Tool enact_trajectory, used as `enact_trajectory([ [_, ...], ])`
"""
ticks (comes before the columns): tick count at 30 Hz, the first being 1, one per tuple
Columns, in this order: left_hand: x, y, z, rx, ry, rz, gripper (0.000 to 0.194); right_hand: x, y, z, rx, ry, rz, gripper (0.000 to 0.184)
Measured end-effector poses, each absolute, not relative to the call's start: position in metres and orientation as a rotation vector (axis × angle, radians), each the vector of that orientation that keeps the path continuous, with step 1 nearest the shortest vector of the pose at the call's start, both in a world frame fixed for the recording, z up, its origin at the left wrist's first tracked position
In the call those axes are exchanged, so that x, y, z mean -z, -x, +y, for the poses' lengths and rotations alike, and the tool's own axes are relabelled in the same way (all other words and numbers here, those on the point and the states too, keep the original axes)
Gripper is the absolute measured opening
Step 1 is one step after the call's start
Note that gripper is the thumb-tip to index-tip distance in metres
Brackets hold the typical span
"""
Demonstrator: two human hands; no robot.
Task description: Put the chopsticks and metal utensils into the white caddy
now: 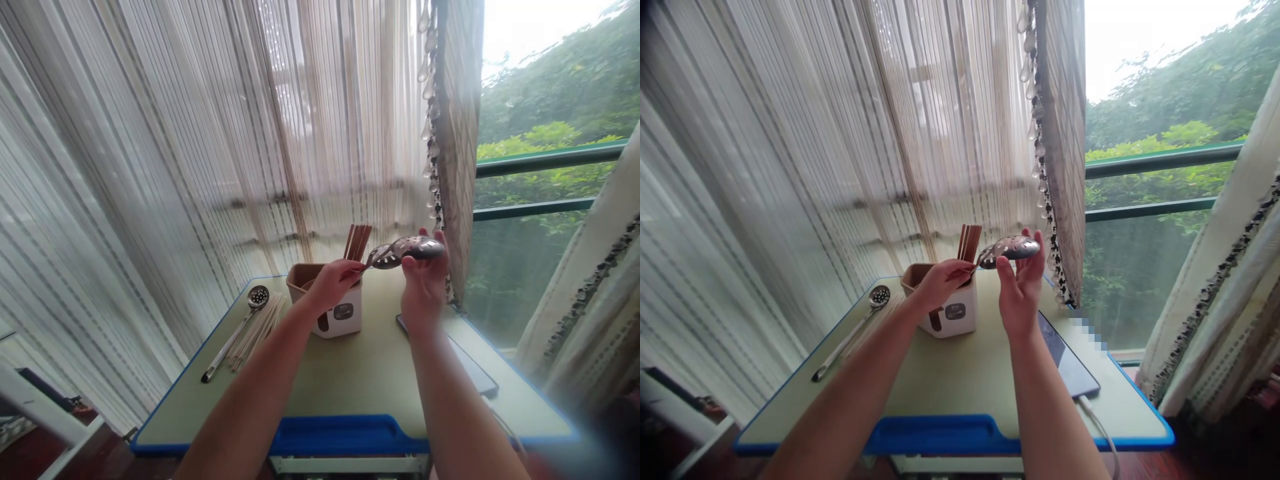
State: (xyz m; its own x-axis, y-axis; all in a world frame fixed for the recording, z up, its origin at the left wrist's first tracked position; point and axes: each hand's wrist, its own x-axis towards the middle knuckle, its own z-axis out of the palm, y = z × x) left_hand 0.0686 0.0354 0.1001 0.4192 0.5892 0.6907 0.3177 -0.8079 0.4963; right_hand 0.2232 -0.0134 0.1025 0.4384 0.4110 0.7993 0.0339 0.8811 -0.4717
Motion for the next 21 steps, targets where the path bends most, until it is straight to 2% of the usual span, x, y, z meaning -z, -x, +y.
enact_trajectory([
  [5, -0.102, -0.071, 0.028, -1.301, -2.507, 0.896, 0.03, -0.1, -0.222, -0.01, -0.458, 0.47, -1.065, 0.071],
  [9, -0.103, -0.074, 0.02, -1.267, -2.561, 0.998, 0.038, -0.097, -0.222, -0.005, -0.484, 0.532, -1.112, 0.071],
  [16, -0.105, -0.073, 0.02, -1.255, -2.612, 1.063, 0.029, -0.096, -0.224, -0.002, -0.384, 0.537, -1.228, 0.055],
  [21, -0.106, -0.072, 0.022, -1.217, -2.573, 1.042, 0.027, -0.093, -0.224, -0.001, -0.318, 0.535, -1.292, 0.062],
])
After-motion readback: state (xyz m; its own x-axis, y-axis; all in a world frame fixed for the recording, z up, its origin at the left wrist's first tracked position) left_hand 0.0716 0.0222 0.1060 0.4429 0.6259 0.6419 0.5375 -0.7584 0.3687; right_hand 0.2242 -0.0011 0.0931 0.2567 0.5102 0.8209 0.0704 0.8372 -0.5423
